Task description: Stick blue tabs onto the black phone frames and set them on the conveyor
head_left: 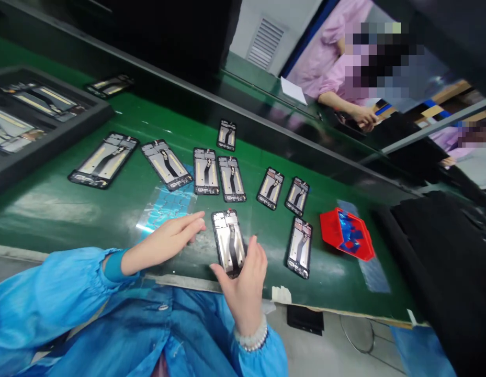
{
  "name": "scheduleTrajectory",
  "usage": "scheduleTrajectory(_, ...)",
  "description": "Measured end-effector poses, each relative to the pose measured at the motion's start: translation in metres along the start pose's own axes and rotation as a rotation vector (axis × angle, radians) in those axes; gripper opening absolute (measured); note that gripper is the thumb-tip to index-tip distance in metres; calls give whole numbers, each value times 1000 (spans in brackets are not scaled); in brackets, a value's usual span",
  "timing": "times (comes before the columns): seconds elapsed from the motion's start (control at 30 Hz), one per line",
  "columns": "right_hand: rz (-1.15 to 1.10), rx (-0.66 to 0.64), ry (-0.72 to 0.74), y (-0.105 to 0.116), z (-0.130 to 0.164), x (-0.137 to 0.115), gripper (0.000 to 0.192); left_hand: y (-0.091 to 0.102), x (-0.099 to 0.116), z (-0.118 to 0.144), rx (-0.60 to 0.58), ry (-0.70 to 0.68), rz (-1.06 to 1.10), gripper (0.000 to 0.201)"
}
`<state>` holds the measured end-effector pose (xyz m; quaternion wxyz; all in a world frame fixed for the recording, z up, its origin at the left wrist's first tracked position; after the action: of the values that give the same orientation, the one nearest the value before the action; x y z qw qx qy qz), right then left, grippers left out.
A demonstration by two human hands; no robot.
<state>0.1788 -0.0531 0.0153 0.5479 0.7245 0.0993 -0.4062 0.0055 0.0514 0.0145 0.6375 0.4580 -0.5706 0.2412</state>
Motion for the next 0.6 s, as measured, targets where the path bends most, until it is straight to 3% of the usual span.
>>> scheduleTrajectory(0.03,118,26,9,-1,-1,5,88,-6,-8,-1,-61,53,46,43)
scheduleTrajectory(0.1,194,41,9,-7,1,10,91,-20,-17,-2,-151,131,138,42)
scheduleTrajectory(0.17,125,23,6,-15,9,5,92,-23,-16,-6,-104,110,182,40)
scheduleTrajectory(0.23,-9,-34,1,-21,16,-5,93,-18,-9,-9,16,37,147,42)
scheduleTrajectory(0.33,-255,-81,-70,-17,10,-13,66,-10,-1,-10,101,-54,73,42)
scheduleTrajectory(0.43,-482,-118,-241,-12,-13,-9,20,-14,-2,-11,31,-84,101,41)
scheduleTrajectory(0.5,-568,-177,-297,-16,-28,-12,20,-19,-4,-10,-6,-91,159,43)
scheduleTrajectory(0.6,-590,-164,-251,-20,-41,-25,17,-26,-3,-9,-39,-83,264,46)
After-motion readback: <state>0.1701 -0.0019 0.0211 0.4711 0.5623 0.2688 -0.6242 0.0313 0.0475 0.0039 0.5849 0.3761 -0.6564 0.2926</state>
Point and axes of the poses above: each hand's wrist, its own z-axis away from the middle knuckle, its own y-axis out of the back of the hand, x = y × z, the point moved 8 cm from there along -z, towards the middle knuckle, and after that the axes turned 13 degrees about -y, right-handed, at the moved point
